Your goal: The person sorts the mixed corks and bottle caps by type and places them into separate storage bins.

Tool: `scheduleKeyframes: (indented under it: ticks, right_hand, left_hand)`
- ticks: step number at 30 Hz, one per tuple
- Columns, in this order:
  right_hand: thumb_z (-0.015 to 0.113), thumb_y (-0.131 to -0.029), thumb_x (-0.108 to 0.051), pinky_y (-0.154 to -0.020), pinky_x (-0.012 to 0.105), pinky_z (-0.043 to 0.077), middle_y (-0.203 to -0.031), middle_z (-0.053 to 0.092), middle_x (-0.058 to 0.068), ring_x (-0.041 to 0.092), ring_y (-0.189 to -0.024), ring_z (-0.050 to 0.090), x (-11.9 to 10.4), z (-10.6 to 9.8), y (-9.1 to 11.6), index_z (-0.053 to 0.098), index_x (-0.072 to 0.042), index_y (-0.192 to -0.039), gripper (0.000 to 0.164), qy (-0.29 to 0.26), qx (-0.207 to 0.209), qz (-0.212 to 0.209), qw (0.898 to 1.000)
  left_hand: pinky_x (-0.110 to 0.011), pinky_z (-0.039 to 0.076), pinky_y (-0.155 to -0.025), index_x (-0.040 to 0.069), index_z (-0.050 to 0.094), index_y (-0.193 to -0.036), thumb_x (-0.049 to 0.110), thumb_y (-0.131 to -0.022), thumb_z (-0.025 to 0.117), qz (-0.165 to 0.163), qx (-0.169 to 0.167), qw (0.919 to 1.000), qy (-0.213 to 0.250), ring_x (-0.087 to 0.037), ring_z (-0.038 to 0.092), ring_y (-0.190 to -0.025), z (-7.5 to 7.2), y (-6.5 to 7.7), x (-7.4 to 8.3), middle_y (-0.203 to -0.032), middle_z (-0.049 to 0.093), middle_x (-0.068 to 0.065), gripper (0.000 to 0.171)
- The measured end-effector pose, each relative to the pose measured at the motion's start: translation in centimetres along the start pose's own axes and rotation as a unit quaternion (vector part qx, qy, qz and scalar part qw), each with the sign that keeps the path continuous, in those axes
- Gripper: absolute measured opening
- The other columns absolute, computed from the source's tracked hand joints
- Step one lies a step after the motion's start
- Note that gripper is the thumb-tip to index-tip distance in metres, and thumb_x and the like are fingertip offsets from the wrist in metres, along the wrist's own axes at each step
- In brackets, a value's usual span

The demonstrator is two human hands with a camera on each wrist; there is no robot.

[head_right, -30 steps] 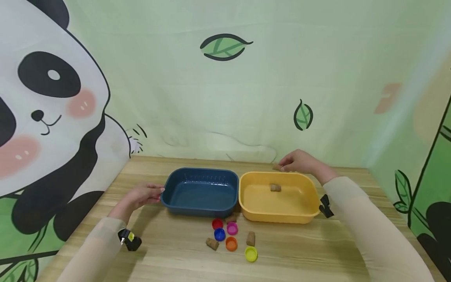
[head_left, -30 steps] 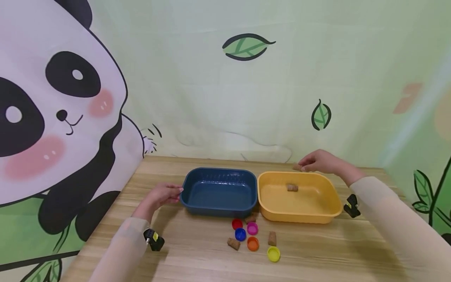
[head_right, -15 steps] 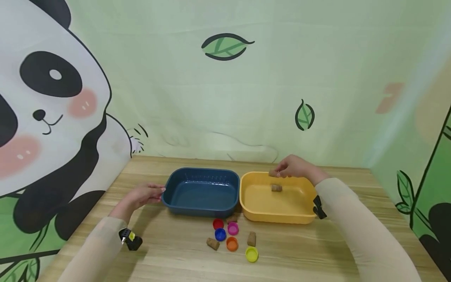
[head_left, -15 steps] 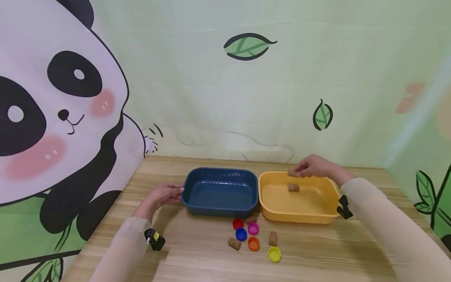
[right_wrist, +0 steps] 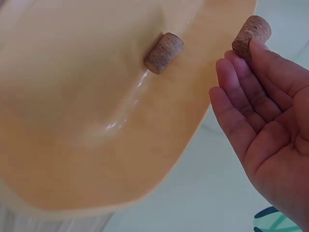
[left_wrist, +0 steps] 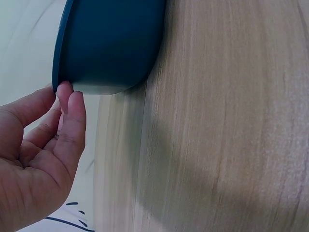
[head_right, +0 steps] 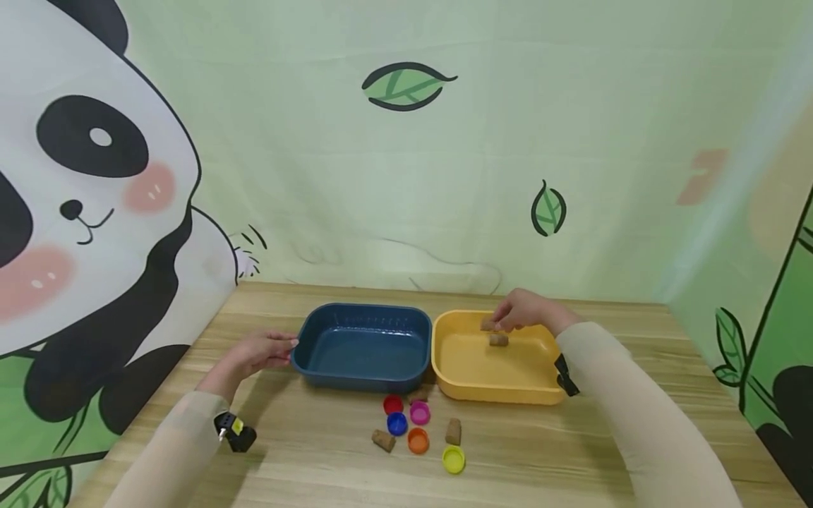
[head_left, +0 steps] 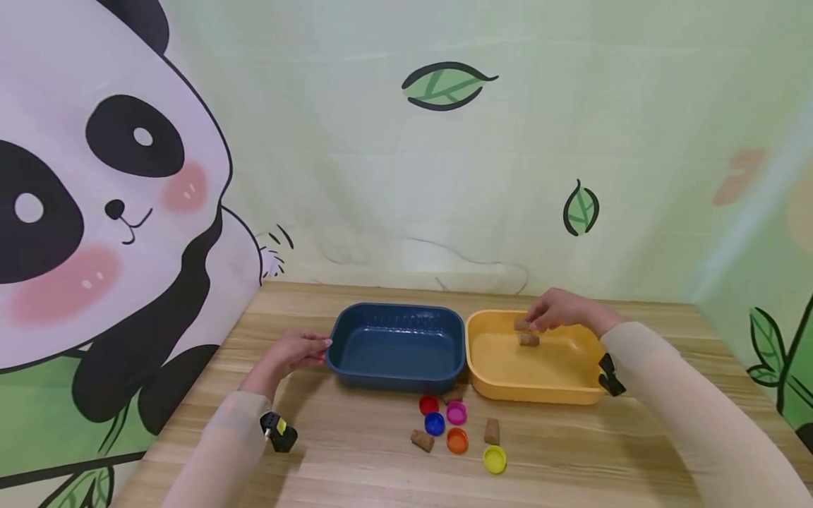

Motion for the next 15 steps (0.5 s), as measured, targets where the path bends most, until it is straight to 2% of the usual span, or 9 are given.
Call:
scheduleKeyframes:
  ticks: [4, 8, 15]
  right_hand:
    - [0.066, -0.094, -0.007, -0.087, 0.038, 0.061, -0.113, 0.073, 0.023, 0.017, -0.091, 0.063, -0.2, 0.5, -0.4, 0.068, 0.011, -0.12, 0.031, 0.009, -0.009, -0.013, 1.0]
    - [0.067, -0.093, -0.007, -0.087, 0.037, 0.061, -0.113, 0.074, 0.022, 0.016, -0.095, 0.065, -0.2, 0.9, -1.1, 0.07, 0.01, -0.118, 0.03, 0.016, -0.015, -0.015, 1.0]
    - [0.069, -0.091, -0.006, -0.088, 0.033, 0.06, -0.106, 0.076, 0.015, 0.011, -0.09, 0.064, -0.3, 1.7, -1.6, 0.072, 0.008, -0.115, 0.027, 0.012, -0.029, 0.002, 1.0]
  left_hand:
    - [-0.018, 0.06, -0.07, -0.022, 0.047, -0.138, 0.008, -0.104, 0.056, 0.0, -0.001, 1.0, 0.004, -0.002, 0.063, -0.07, 0.0, -0.2, -0.2, -0.077, 0.067, 0.006, 0.046]
    - [-0.018, 0.06, -0.07, -0.022, 0.047, -0.138, 0.007, -0.104, 0.055, 0.0, 0.002, 1.0, 0.003, -0.002, 0.063, -0.069, 0.0, -0.3, -0.3, -0.077, 0.067, 0.006, 0.045]
    - [-0.017, 0.06, -0.07, -0.024, 0.045, -0.137, 0.006, -0.105, 0.054, 0.017, -0.011, 0.9998, 0.0, -0.002, 0.064, -0.071, 0.1, -0.3, -0.2, -0.077, 0.067, 0.006, 0.045]
Point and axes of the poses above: each hand's wrist, its own y-axis away from the middle knuckle, its own z-axis out of the palm, x = y × z, the point moved 8 cm from there along -y, towards the middle knuckle
